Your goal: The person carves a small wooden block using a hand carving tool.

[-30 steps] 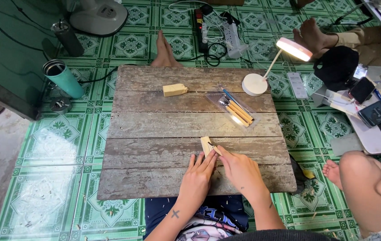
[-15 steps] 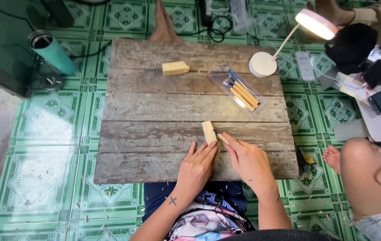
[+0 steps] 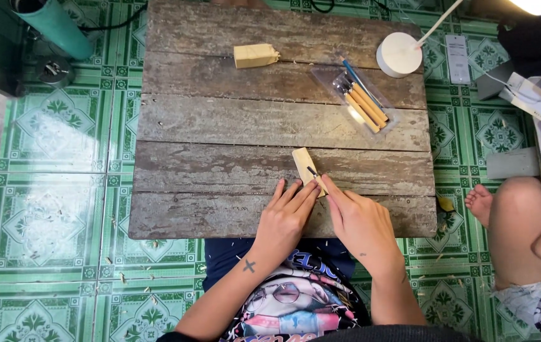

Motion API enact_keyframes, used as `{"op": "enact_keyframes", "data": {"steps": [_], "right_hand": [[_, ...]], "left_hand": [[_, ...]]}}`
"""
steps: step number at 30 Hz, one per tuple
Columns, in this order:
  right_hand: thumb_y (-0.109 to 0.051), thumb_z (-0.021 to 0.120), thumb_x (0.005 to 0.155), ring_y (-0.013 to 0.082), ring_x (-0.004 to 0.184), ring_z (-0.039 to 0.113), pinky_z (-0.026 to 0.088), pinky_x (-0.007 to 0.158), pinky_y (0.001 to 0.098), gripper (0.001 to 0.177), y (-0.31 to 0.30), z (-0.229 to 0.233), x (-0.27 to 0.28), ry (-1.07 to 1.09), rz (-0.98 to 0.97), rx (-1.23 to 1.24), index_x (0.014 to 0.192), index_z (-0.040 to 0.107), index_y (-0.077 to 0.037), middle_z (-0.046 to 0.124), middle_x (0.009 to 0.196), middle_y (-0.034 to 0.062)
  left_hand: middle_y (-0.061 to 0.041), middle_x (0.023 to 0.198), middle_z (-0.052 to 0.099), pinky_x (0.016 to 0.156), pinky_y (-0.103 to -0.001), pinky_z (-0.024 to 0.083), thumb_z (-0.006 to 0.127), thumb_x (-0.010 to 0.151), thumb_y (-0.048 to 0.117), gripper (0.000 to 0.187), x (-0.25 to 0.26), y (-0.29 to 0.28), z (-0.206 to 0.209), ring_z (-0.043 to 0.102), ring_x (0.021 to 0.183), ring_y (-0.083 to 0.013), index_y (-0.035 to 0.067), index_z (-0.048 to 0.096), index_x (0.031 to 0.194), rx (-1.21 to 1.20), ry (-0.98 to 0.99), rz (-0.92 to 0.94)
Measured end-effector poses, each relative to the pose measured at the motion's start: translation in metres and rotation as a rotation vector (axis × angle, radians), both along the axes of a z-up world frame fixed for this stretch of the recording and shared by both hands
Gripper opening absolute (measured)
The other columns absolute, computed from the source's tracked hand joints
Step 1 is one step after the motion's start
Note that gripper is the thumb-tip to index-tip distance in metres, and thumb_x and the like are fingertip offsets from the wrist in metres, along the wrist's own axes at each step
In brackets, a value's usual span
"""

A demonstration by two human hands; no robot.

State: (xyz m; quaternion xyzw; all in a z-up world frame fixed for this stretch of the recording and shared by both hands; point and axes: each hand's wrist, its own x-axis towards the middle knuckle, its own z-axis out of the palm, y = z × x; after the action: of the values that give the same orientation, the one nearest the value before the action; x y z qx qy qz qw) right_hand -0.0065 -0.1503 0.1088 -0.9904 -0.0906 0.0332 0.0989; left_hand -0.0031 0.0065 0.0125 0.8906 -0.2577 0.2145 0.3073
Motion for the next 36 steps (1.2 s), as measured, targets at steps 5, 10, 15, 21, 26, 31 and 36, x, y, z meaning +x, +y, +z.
{"op": "enact_keyframes", "data": {"steps": [5,10,15,21,26,31,36], "right_hand": [[-0.025,0.047,0.101,0.0401,0.066,0.072,0.059,0.059,0.0553,0.044,0.006,0.006,0.0,0.041,-0.02,-0.026,0.142,0.061,-0.026,0.069,0.069,0.0108],[-0.023,0.046,0.102,0.039,0.065,0.073,0.06,0.059,0.0538,0.043,0.012,0.015,0.002,0.065,-0.028,-0.043,0.142,0.061,-0.023,0.072,0.071,0.0116],[-0.02,0.047,0.101,0.0368,0.061,0.073,0.061,0.057,0.0533,0.044,0.015,0.009,0.001,0.043,-0.019,-0.091,0.143,0.061,-0.021,0.071,0.069,0.0101],[-0.021,0.05,0.099,0.0397,0.058,0.071,0.06,0.055,0.0561,0.045,0.014,-0.004,-0.003,-0.003,-0.018,-0.154,0.143,0.06,-0.021,0.07,0.066,0.0126],[-0.015,0.049,0.094,0.0368,0.057,0.071,0.061,0.054,0.0531,0.052,0.018,-0.009,-0.005,0.007,-0.006,-0.204,0.145,0.058,-0.021,0.069,0.066,0.0091],[-0.014,0.049,0.09,0.038,0.055,0.071,0.061,0.053,0.0539,0.058,0.017,-0.024,-0.008,-0.007,0.004,-0.231,0.147,0.055,-0.02,0.067,0.067,0.0097],[-0.013,0.051,0.088,0.0389,0.054,0.07,0.06,0.053,0.0552,0.062,0.019,-0.039,-0.013,-0.044,0.004,-0.23,0.15,0.052,-0.015,0.066,0.067,0.0117]], "left_hand": [[-0.003,0.134,0.068,0.115,-0.05,0.039,0.055,0.102,0.013,0.032,-0.001,0.001,-0.005,0.063,0.124,-0.0283,0.012,0.065,0.133,0.011,0.016,-0.014],[-0.003,0.133,0.068,0.114,-0.05,0.04,0.056,0.102,0.012,0.032,0.0,0.001,-0.006,0.063,0.123,-0.0283,0.012,0.066,0.133,0.027,0.001,-0.015],[-0.002,0.135,0.066,0.113,-0.052,0.041,0.054,0.101,0.012,0.038,-0.001,-0.001,-0.006,0.062,0.124,-0.029,0.015,0.06,0.139,0.095,0.012,-0.003],[-0.001,0.134,0.067,0.113,-0.052,0.041,0.058,0.099,0.014,0.034,0.0,-0.002,-0.012,0.062,0.124,-0.0297,0.015,0.064,0.133,0.112,0.002,0.0],[-0.003,0.129,0.07,0.111,-0.053,0.042,0.06,0.097,0.014,0.033,0.001,-0.002,-0.009,0.065,0.121,-0.0312,0.014,0.067,0.129,0.116,-0.004,-0.008],[-0.004,0.129,0.07,0.112,-0.054,0.041,0.061,0.095,0.014,0.033,0.0,-0.005,-0.013,0.065,0.121,-0.0323,0.014,0.068,0.127,0.125,-0.02,-0.005],[-0.006,0.129,0.069,0.112,-0.056,0.04,0.059,0.094,0.013,0.036,-0.002,-0.01,-0.028,0.064,0.122,-0.0342,0.014,0.066,0.129,0.141,-0.05,0.001]]}}
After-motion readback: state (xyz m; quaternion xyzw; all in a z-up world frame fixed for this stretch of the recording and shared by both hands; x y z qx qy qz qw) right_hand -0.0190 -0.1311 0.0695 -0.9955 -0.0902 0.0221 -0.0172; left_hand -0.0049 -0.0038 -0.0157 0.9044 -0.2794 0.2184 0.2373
